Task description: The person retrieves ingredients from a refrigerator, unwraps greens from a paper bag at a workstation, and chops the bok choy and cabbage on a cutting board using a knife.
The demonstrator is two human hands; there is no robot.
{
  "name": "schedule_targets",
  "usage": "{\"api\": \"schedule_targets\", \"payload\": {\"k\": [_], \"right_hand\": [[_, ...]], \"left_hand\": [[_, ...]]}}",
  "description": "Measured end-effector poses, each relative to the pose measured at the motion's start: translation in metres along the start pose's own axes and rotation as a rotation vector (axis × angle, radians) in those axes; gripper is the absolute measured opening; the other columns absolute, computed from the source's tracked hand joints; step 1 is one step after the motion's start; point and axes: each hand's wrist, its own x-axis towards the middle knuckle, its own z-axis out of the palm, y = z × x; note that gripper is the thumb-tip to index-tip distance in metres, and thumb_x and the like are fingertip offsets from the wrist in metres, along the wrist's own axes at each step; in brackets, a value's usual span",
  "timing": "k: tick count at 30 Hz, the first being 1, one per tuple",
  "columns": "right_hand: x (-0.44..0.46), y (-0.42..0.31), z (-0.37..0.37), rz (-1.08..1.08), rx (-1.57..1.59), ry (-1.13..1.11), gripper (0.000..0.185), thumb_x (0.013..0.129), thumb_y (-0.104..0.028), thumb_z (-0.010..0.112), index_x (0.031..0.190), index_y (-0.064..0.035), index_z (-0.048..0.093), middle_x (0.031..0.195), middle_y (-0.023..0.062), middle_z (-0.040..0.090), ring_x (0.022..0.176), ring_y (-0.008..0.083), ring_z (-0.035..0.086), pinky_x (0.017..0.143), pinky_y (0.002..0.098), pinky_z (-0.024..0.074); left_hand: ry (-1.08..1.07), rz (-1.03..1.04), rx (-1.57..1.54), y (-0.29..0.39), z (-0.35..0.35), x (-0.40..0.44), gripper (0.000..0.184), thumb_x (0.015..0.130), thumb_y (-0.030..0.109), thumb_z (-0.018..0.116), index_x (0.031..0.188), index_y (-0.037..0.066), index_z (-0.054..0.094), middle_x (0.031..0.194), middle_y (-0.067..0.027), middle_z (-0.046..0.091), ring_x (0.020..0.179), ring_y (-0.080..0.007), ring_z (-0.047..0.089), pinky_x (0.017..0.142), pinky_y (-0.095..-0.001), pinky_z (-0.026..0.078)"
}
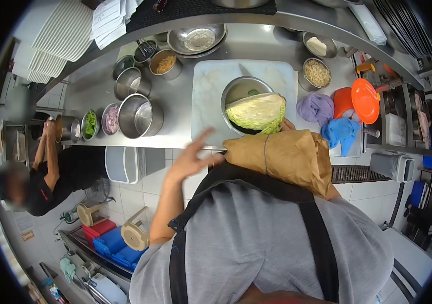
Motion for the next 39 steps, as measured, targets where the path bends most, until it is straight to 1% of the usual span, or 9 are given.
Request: {"api": "schedule_targets", "payload": {"k": [3, 4, 6, 19, 21, 25, 28, 33, 39], "right_hand": [[0.007, 0.0, 0.011, 0.002, 0.003, 0.014, 0.017, 0.085, -0.012, 0.057, 0.091, 0.0029, 0.062, 0.082, 0.0123, 0.068, 0.076, 0.0186, 0.067, 0.068, 0.0318, 0.0528], [0.012, 0.0, 0.015, 0.003, 0.001, 0.023, 0.017, 0.085, -0.012, 0.057, 0.091, 0.0029, 0.062, 0.082, 0.0125, 0.068, 0.076, 0.0188, 0.067, 0.068, 0.0319, 0.0528], [0.022, 0.001, 0.023, -0.001, -0.006, 0.032, 0.016, 0.084, -0.012, 0.057, 0.09, 0.003, 0.062, 0.081, 0.0127, 0.067, 0.075, 0.019, 0.067, 0.067, 0.0321, 0.0529], [0.213, -0.031, 0.064, -0.094, -0.138, 0.452, 0.015, 0.082, -0.011, 0.058, 0.084, 0.0034, 0.06, 0.074, 0.0142, 0.067, 0.071, 0.0206, 0.068, 0.063, 0.0333, 0.0536], [0.245, -0.039, 0.055, -0.079, -0.002, 0.56, 0.02, 0.084, -0.011, 0.061, 0.078, 0.0084, 0.061, 0.073, 0.0158, 0.066, 0.055, 0.0257, 0.067, 0.052, 0.0348, 0.0548], [0.345, 0.029, -0.02, -0.18, -0.583, 0.644, 0.022, 0.086, -0.013, 0.061, 0.082, 0.0075, 0.065, 0.069, 0.0156, 0.068, 0.052, 0.0215, 0.066, 0.053, 0.0306, 0.0539], [0.279, -0.035, -0.02, -0.073, -0.604, 0.504, 0.03, 0.086, -0.026, 0.064, 0.09, 0.0031, 0.068, 0.084, 0.0211, 0.071, 0.071, 0.0338, 0.069, 0.077, 0.0448, 0.0525], [0.121, -0.109, 0.053, -0.221, -0.003, 0.118, 0.017, 0.09, -0.017, 0.067, 0.096, -0.0017, 0.071, 0.083, 0.0043, 0.069, 0.078, 0.0124, 0.066, 0.066, 0.0293, 0.0504], [0.01, -0.146, 0.081, -0.771, -0.491, -0.27, 0.018, 0.082, -0.014, 0.071, 0.099, -0.006, 0.071, 0.11, 0.0124, 0.062, 0.099, 0.0265, 0.064, 0.083, 0.035, 0.0515]], "left_hand": [[-0.355, 0.041, -0.66, -0.025, 0.048, 0.045, 0.098, 0.077, 0.04, 0.078, 0.152, 0.003, 0.027, 0.152, -0.0166, 0.037, 0.136, -0.033, 0.042, 0.109, -0.0477, 0.037], [-0.357, 0.045, -0.649, -0.032, 0.057, 0.056, 0.098, 0.077, 0.04, 0.078, 0.152, 0.003, 0.027, 0.152, -0.0166, 0.037, 0.136, -0.033, 0.042, 0.109, -0.0477, 0.037], [-0.338, -0.118, -1.362, -0.041, 0.07, 0.072, 0.094, 0.075, 0.036, 0.079, 0.151, 0.007, 0.032, 0.15, -0.0133, 0.041, 0.137, -0.0307, 0.041, 0.113, -0.0477, 0.035], [0.24, -0.057, -1.416, -0.096, 0.026, 0.129, 0.063, 0.091, 0.027, 0.06, 0.145, 0.005, 0.038, 0.142, -0.0118, 0.05, 0.13, -0.0311, 0.049, 0.108, -0.0487, 0.041], [0.306, -0.046, -1.337, -0.112, 0.001, 0.12, 0.064, 0.09, 0.026, 0.061, 0.145, 0.005, 0.037, 0.142, -0.0123, 0.05, 0.13, -0.0312, 0.05, 0.107, -0.0483, 0.042], [0.379, -0.029, -1.204, -0.111, -0.029, 0.098, 0.07, 0.086, 0.024, 0.067, 0.146, 0.006, 0.035, 0.142, -0.0119, 0.049, 0.13, -0.0313, 0.049, 0.107, -0.0481, 0.043], [0.367, 0.011, -1.232, -0.122, -0.037, 0.093, 0.063, 0.082, 0.014, 0.072, 0.137, 0.008, 0.043, 0.134, -0.0112, 0.054, 0.125, -0.0293, 0.053, 0.104, -0.046, 0.046], [0.188, 0.248, -1.378, -0.118, -0.04, 0.098, 0.072, 0.077, 0.014, 0.072, 0.142, 0.007, 0.041, 0.138, -0.013, 0.051, 0.129, -0.03, 0.05, 0.111, -0.0467, 0.041], [0.044, 0.372, -1.548, -0.12, -0.029, 0.119, 0.072, 0.072, 0.015, 0.067, 0.138, -0.001, 0.043, 0.132, -0.017, 0.056, 0.124, -0.0332, 0.055, 0.11, -0.0467, 0.042]]}}
